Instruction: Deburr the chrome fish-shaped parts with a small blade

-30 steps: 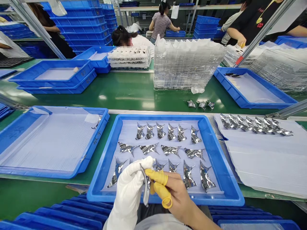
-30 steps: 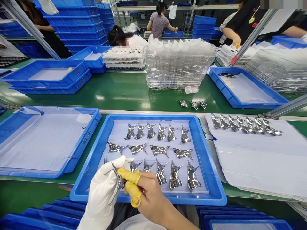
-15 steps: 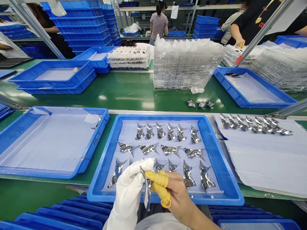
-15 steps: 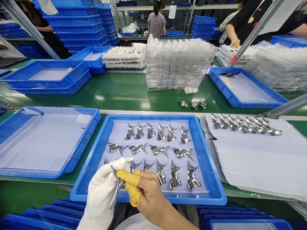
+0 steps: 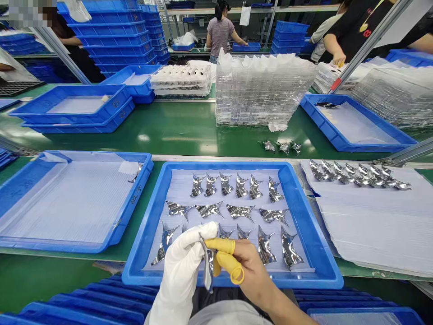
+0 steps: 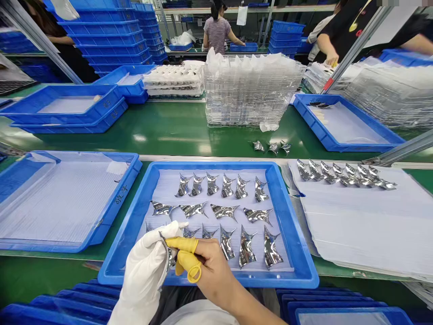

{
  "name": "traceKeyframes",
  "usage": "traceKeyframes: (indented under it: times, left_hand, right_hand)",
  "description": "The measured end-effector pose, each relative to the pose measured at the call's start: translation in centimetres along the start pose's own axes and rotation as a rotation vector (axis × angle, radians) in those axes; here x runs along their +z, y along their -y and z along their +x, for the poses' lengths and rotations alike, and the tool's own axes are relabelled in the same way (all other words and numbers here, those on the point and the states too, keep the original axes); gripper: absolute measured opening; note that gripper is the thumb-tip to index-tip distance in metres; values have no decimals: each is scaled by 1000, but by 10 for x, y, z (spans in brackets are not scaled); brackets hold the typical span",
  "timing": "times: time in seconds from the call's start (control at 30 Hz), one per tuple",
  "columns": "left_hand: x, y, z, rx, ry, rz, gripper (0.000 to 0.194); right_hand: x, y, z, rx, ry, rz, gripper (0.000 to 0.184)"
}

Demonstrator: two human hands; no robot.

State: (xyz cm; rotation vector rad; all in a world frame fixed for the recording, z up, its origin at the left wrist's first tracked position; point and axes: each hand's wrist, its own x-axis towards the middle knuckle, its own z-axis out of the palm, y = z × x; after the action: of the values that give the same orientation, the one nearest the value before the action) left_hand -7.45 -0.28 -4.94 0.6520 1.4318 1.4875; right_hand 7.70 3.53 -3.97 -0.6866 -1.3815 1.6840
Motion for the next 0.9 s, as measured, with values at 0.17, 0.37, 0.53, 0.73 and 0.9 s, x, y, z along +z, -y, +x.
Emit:
traceKeyframes:
  times: [0.17, 0.37, 0.53, 0.73, 0.9]
  left_hand:
    - [4, -5, -2, -48, -44, -17, 47]
    - [7, -12, 0, -48, -91, -15, 47]
    - [11, -15, 3, -5, -135, 7, 42]
    - [15, -10, 7, 40, -107, -1, 40]
    - [18, -12, 8, 186, -110, 99, 33]
  right_hand:
    - [-2, -2, -2, -4, 16, -4, 25]
    - [2, -8, -8, -133, -239, -207, 14]
    - [3, -12, -10, -458, -213, -601, 18]
    - [2, -18, -11, -487, -187, -688, 22]
    - [-2, -19, -13, -496, -188, -710, 21]
